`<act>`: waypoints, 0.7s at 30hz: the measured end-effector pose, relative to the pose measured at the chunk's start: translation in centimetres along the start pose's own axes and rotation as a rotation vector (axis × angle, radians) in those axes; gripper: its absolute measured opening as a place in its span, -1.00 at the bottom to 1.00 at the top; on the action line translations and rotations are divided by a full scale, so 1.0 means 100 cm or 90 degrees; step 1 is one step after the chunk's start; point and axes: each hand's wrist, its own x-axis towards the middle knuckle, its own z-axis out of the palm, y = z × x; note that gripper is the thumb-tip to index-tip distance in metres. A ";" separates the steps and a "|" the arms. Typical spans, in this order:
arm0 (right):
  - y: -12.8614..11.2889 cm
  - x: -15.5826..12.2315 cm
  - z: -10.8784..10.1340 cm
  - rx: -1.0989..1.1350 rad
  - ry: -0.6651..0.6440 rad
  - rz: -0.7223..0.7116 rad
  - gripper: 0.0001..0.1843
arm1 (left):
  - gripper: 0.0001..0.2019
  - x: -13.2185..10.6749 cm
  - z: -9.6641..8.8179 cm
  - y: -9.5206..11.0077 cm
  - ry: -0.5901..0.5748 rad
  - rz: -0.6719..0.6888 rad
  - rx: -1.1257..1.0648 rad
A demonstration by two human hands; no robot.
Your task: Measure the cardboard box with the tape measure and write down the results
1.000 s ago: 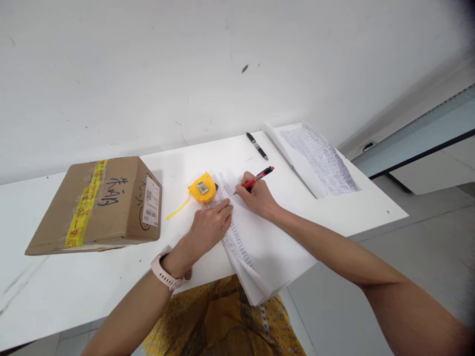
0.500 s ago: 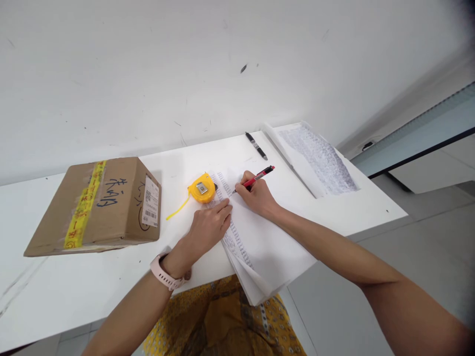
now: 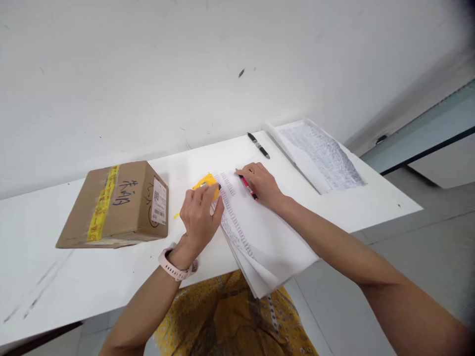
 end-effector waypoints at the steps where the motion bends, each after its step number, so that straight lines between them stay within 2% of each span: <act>1: 0.001 0.001 0.003 -0.027 -0.001 0.010 -0.50 | -0.60 0.002 0.000 -0.002 0.018 -0.023 0.016; 3: 0.000 0.002 0.007 -0.062 0.005 0.035 -0.36 | -0.34 0.006 0.004 -0.007 -0.012 -0.065 0.026; 5: -0.002 0.003 0.009 -0.073 0.008 0.055 -0.33 | -0.19 0.009 0.010 -0.012 -0.090 -0.119 0.004; 7: -0.003 0.003 0.009 -0.072 0.008 0.073 -0.37 | -0.19 0.011 0.015 -0.016 -0.145 -0.183 -0.039; 8: -0.004 0.004 0.009 -0.069 0.005 0.079 -0.39 | -0.20 0.013 0.015 -0.017 -0.147 -0.214 -0.064; 10: -0.004 0.004 0.008 -0.058 -0.006 0.085 -0.42 | -0.23 0.015 0.009 -0.012 -0.100 -0.249 -0.127; 13: -0.009 0.008 0.000 -0.017 -0.022 0.106 -0.49 | -0.23 0.014 -0.018 0.007 -0.018 -0.249 -0.287; 15: -0.022 0.013 -0.013 0.060 -0.025 0.135 -0.55 | -0.22 0.007 -0.043 0.023 -0.014 -0.276 -0.437; 17: -0.046 0.017 -0.033 0.212 -0.051 0.170 -0.58 | -0.22 -0.004 -0.069 0.037 -0.036 -0.330 -0.573; 19: -0.080 0.021 -0.055 0.418 -0.145 0.189 -0.56 | -0.24 -0.015 -0.094 0.046 -0.046 -0.371 -0.659; 21: -0.117 0.023 -0.075 0.546 -0.265 0.155 -0.52 | -0.27 -0.026 -0.115 0.049 -0.032 -0.400 -0.692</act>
